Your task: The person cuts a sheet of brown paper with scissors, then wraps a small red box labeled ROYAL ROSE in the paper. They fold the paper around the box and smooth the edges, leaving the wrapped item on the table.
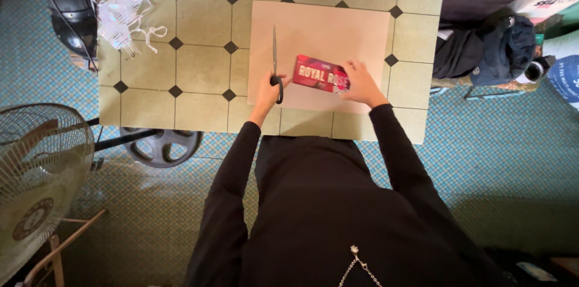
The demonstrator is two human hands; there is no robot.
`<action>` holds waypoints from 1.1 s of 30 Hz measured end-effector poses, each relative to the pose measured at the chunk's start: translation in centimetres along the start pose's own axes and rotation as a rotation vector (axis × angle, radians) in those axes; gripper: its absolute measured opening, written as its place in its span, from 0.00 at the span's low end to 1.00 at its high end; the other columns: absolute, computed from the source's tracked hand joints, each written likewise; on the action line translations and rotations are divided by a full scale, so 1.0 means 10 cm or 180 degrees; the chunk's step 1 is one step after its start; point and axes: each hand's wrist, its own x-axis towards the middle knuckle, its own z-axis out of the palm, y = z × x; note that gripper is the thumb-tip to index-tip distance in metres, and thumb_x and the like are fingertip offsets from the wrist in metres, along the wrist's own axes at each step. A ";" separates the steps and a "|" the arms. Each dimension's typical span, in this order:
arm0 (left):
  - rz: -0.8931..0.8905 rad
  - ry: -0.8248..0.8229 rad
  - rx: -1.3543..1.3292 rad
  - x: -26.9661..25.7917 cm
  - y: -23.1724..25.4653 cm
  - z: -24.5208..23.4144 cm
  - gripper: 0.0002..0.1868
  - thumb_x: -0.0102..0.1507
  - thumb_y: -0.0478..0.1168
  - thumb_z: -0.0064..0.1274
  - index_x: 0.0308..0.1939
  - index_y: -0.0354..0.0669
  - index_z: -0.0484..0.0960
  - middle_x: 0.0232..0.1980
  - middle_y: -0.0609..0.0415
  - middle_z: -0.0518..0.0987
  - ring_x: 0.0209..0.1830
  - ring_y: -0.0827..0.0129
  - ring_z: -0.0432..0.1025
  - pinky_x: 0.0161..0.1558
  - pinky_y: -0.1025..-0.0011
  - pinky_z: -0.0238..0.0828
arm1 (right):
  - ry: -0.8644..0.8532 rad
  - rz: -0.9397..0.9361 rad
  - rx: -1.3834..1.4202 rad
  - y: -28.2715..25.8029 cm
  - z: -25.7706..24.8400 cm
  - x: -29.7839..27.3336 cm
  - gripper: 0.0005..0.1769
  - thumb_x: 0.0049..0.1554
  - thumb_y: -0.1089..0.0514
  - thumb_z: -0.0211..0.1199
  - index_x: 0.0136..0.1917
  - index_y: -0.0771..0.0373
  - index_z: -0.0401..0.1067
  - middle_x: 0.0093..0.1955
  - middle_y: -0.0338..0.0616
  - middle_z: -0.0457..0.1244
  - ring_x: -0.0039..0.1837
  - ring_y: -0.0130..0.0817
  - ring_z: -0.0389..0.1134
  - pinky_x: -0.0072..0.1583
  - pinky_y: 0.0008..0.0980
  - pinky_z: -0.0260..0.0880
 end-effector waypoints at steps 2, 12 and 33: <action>0.0023 0.0172 0.0061 -0.03 0.02 -0.09 0.15 0.59 0.42 0.67 0.42 0.36 0.84 0.29 0.53 0.78 0.28 0.73 0.69 0.32 0.71 0.66 | 0.0021 -0.0075 0.0085 -0.17 0.05 0.10 0.51 0.35 0.57 0.76 0.71 0.61 0.63 0.68 0.55 0.58 0.69 0.58 0.58 0.68 0.48 0.64; -0.0500 0.0957 0.0242 -0.19 0.04 -0.52 0.09 0.59 0.36 0.59 0.41 0.38 0.82 0.36 0.52 0.85 0.28 0.66 0.74 0.33 0.67 0.68 | 0.0027 -0.0232 0.0351 -0.62 0.47 0.33 0.49 0.36 0.59 0.75 0.71 0.58 0.63 0.67 0.53 0.57 0.70 0.54 0.58 0.67 0.47 0.66; -0.0484 0.1204 0.1181 -0.21 -0.28 -0.69 0.12 0.59 0.41 0.59 0.41 0.38 0.78 0.37 0.37 0.82 0.40 0.42 0.78 0.42 0.55 0.72 | -0.0137 -0.0258 0.0098 -0.74 0.90 0.52 0.52 0.32 0.58 0.77 0.70 0.58 0.65 0.66 0.52 0.58 0.67 0.54 0.58 0.67 0.47 0.63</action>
